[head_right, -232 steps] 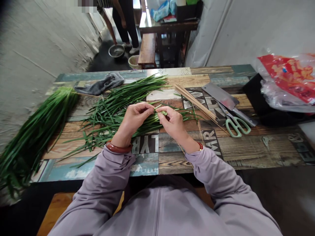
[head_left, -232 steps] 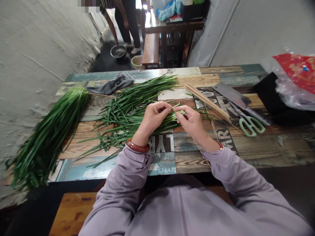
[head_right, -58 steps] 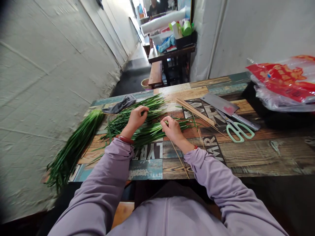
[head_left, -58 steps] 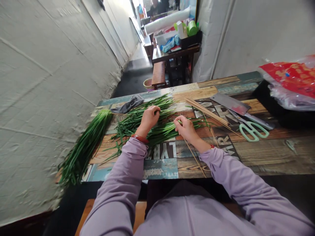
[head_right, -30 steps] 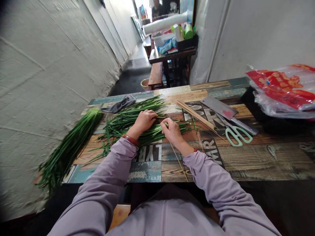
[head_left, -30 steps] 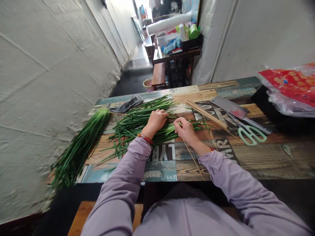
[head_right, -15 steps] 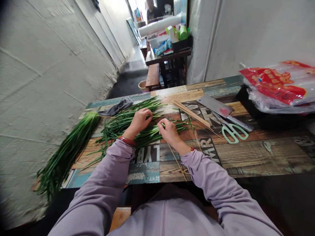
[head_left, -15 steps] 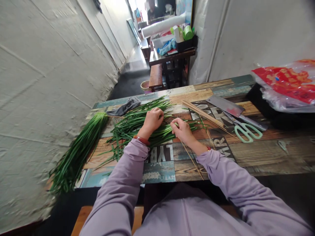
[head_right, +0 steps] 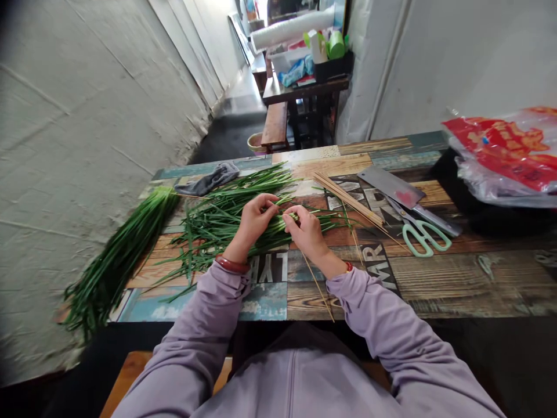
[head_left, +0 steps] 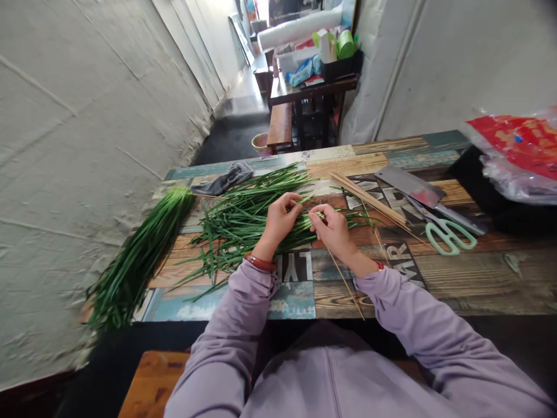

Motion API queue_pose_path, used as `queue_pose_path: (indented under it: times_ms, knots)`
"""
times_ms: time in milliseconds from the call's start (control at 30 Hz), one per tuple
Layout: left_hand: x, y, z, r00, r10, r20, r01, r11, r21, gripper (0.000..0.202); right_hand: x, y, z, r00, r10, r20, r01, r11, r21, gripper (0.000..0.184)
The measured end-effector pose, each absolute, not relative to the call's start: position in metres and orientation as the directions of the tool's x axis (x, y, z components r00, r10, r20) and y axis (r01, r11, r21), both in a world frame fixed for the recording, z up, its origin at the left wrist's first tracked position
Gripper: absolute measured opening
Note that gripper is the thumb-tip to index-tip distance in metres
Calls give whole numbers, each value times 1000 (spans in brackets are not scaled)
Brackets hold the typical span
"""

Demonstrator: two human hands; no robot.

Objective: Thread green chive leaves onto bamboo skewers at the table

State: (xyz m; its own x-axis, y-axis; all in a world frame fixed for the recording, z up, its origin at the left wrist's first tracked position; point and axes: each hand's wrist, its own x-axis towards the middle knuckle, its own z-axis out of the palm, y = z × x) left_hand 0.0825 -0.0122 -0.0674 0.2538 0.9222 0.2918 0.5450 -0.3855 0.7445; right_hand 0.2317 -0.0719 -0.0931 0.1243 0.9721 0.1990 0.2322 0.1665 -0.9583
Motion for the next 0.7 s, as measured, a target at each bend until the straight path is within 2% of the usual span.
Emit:
queue_pose_path:
  times_ms: [133, 300, 500, 700]
  knots:
    - [84, -18, -74, 304, 914, 270, 431, -384, 816, 16, 233, -72, -91, 125, 975, 184, 226, 153, -962, 29]
    - [81, -26, -72, 308, 906, 292, 404, -402, 822, 19, 237, -74, -89, 109, 981, 160, 230, 132, -964, 31]
    - [80, -31, -68, 296, 893, 341, 400, -439, 804, 17, 237, -83, -81, 117, 976, 184, 318, 138, -938, 31]
    - [82, -34, -65, 295, 892, 341, 401, -440, 803, 22, 239, -83, -83, 113, 984, 140, 295, 102, -950, 34]
